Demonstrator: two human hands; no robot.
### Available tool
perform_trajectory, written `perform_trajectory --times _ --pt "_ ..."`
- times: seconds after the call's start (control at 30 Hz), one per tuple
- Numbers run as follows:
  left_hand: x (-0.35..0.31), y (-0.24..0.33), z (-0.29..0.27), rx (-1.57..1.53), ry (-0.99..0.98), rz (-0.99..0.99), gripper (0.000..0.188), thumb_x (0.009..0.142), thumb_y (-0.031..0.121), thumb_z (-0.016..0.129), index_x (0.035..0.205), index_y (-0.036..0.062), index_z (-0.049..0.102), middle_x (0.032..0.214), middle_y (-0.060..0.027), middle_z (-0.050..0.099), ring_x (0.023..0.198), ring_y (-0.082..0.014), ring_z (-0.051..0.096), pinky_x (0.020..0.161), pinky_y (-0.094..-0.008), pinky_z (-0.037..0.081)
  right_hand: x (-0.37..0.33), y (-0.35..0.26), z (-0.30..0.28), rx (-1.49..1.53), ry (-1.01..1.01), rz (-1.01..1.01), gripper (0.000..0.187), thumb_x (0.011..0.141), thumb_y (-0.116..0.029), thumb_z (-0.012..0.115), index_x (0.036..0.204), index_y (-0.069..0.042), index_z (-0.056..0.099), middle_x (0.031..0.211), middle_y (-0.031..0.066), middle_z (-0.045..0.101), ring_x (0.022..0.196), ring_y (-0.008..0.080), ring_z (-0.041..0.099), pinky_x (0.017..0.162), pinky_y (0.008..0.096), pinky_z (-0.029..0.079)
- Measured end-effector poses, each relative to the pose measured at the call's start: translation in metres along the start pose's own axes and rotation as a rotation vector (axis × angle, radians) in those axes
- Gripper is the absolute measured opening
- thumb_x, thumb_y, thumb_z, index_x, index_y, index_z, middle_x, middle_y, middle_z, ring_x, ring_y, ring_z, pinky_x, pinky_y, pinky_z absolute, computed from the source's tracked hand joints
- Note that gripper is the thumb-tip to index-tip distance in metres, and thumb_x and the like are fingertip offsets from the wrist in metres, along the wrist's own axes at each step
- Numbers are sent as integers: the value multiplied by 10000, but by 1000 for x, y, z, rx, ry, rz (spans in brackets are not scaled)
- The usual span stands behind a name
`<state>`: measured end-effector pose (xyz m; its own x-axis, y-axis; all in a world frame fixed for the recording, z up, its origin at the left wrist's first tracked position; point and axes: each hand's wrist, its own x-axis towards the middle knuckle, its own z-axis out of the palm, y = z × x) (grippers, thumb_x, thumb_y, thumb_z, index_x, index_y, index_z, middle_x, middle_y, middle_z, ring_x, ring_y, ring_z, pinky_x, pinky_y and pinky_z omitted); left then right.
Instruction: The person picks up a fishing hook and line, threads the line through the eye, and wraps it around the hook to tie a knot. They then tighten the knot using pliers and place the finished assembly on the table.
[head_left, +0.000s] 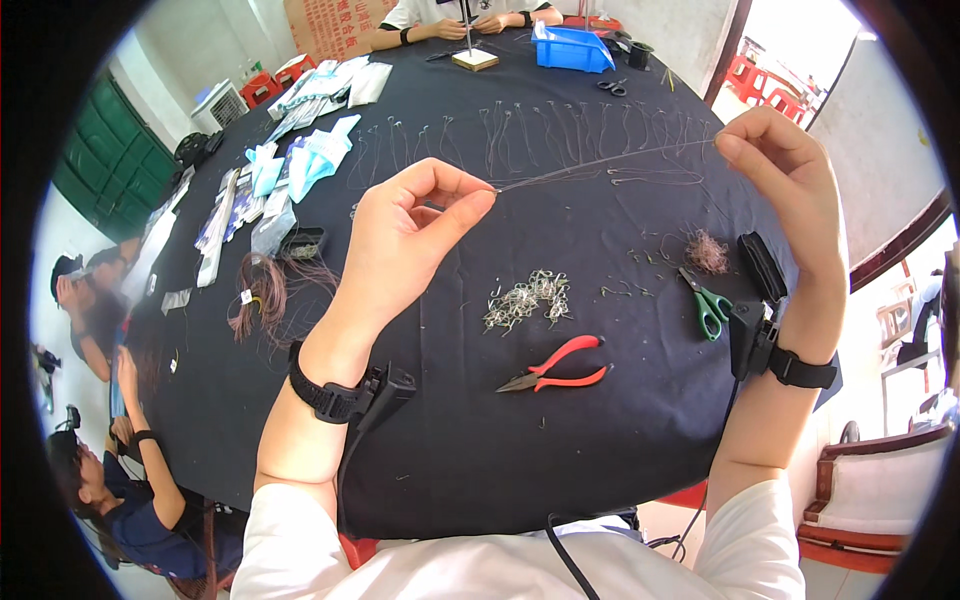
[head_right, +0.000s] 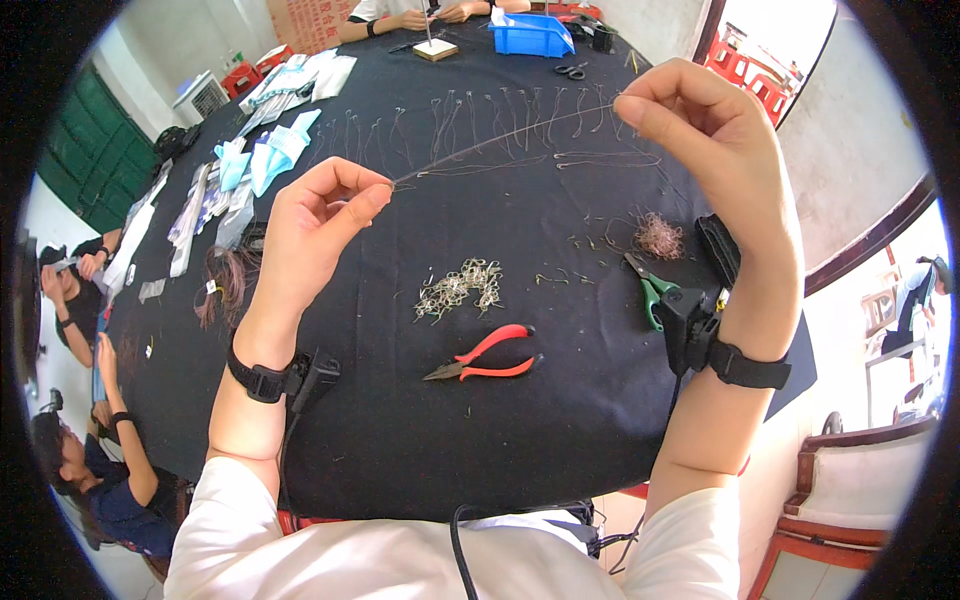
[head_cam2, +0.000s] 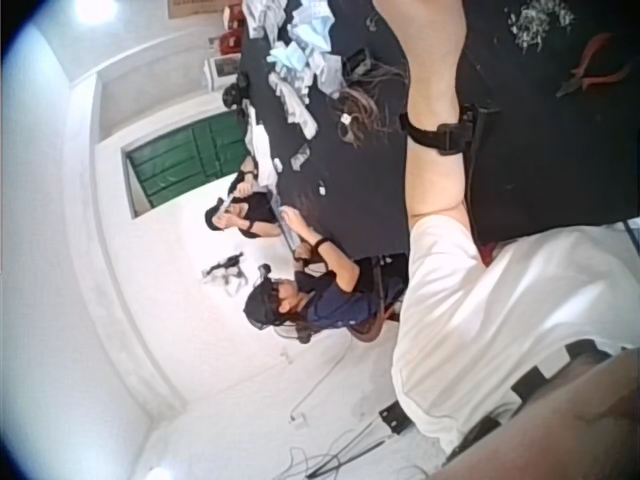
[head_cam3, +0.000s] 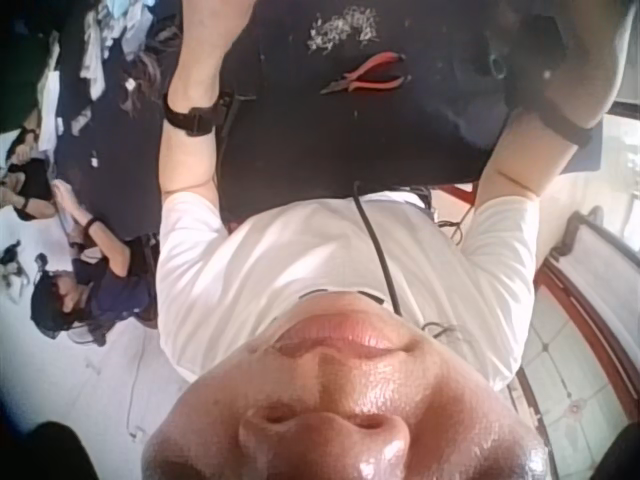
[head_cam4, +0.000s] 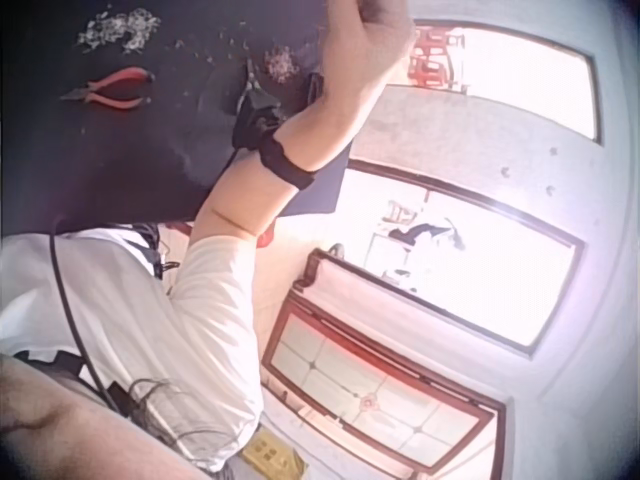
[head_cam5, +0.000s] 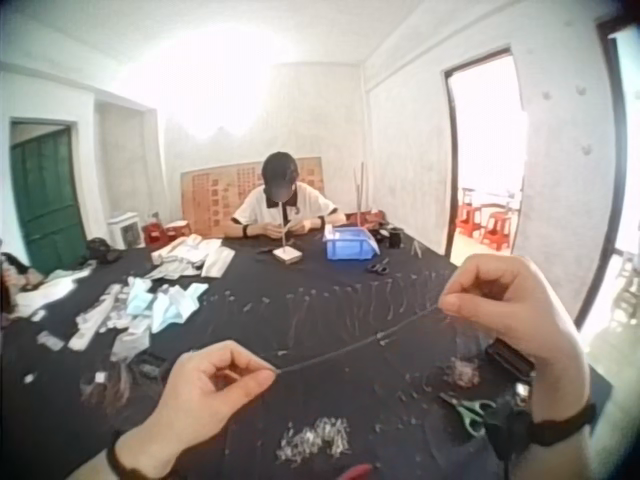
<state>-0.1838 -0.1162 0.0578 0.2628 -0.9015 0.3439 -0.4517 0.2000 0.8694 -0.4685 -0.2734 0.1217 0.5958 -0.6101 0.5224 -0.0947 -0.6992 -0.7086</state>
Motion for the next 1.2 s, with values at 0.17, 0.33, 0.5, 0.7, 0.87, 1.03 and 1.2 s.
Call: perform_trajectory --times 0.17,0.33,0.5,0.7,0.87,1.03,1.2 --pt "5 -15 -4 -215 -110 -40 145 929 185 684 987 53 671 886 13 647 790 -37 568 694 -184 451 -2 -6 -3 -13 14 -9 95 910 -115 678 930 -23 664 803 -43 621 757 26 546 706 190 421" --pt "9 -26 -9 -398 -278 -260 128 938 187 673 988 75 640 901 18 628 804 -34 585 708 -182 491 -5 -17 -2 -47 -17 19 93 916 -110 661 916 -17 651 797 -39 606 759 29 538 702 193 421" --pt "14 -37 -15 -455 -317 -349 113 942 182 666 974 78 633 889 21 626 794 -29 591 698 -180 514 -9 -24 9 -52 -46 30 83 911 -91 646 898 -10 638 778 -37 586 745 27 517 682 194 410" --pt "19 -59 -21 -538 -454 -430 141 945 194 659 1014 76 622 907 19 617 803 -37 594 707 -185 527 -13 -40 22 -247 -134 -17 96 849 -79 679 808 -10 624 675 -26 547 601 27 455 533 208 368" --pt "18 -76 -25 -593 -520 -488 108 969 190 619 992 88 592 908 7 613 807 -49 600 689 -194 544 -3 -52 34 -291 -223 -86 89 813 -60 683 817 4 621 675 37 561 592 75 533 542 244 434" --pt "16 -87 -21 -534 -558 -548 112 963 197 629 991 90 606 920 7 629 814 -55 607 701 -202 548 4 -65 53 -311 -310 -115 108 787 -71 654 769 -10 566 636 89 527 557 201 538 542 314 435" --pt "16 -94 -21 -508 -592 -542 110 958 191 636 994 89 614 919 3 635 822 -58 613 699 -208 555 8 -79 62 -369 -393 -108 121 796 -82 653 766 -8 563 622 102 532 555 234 536 540 334 430"
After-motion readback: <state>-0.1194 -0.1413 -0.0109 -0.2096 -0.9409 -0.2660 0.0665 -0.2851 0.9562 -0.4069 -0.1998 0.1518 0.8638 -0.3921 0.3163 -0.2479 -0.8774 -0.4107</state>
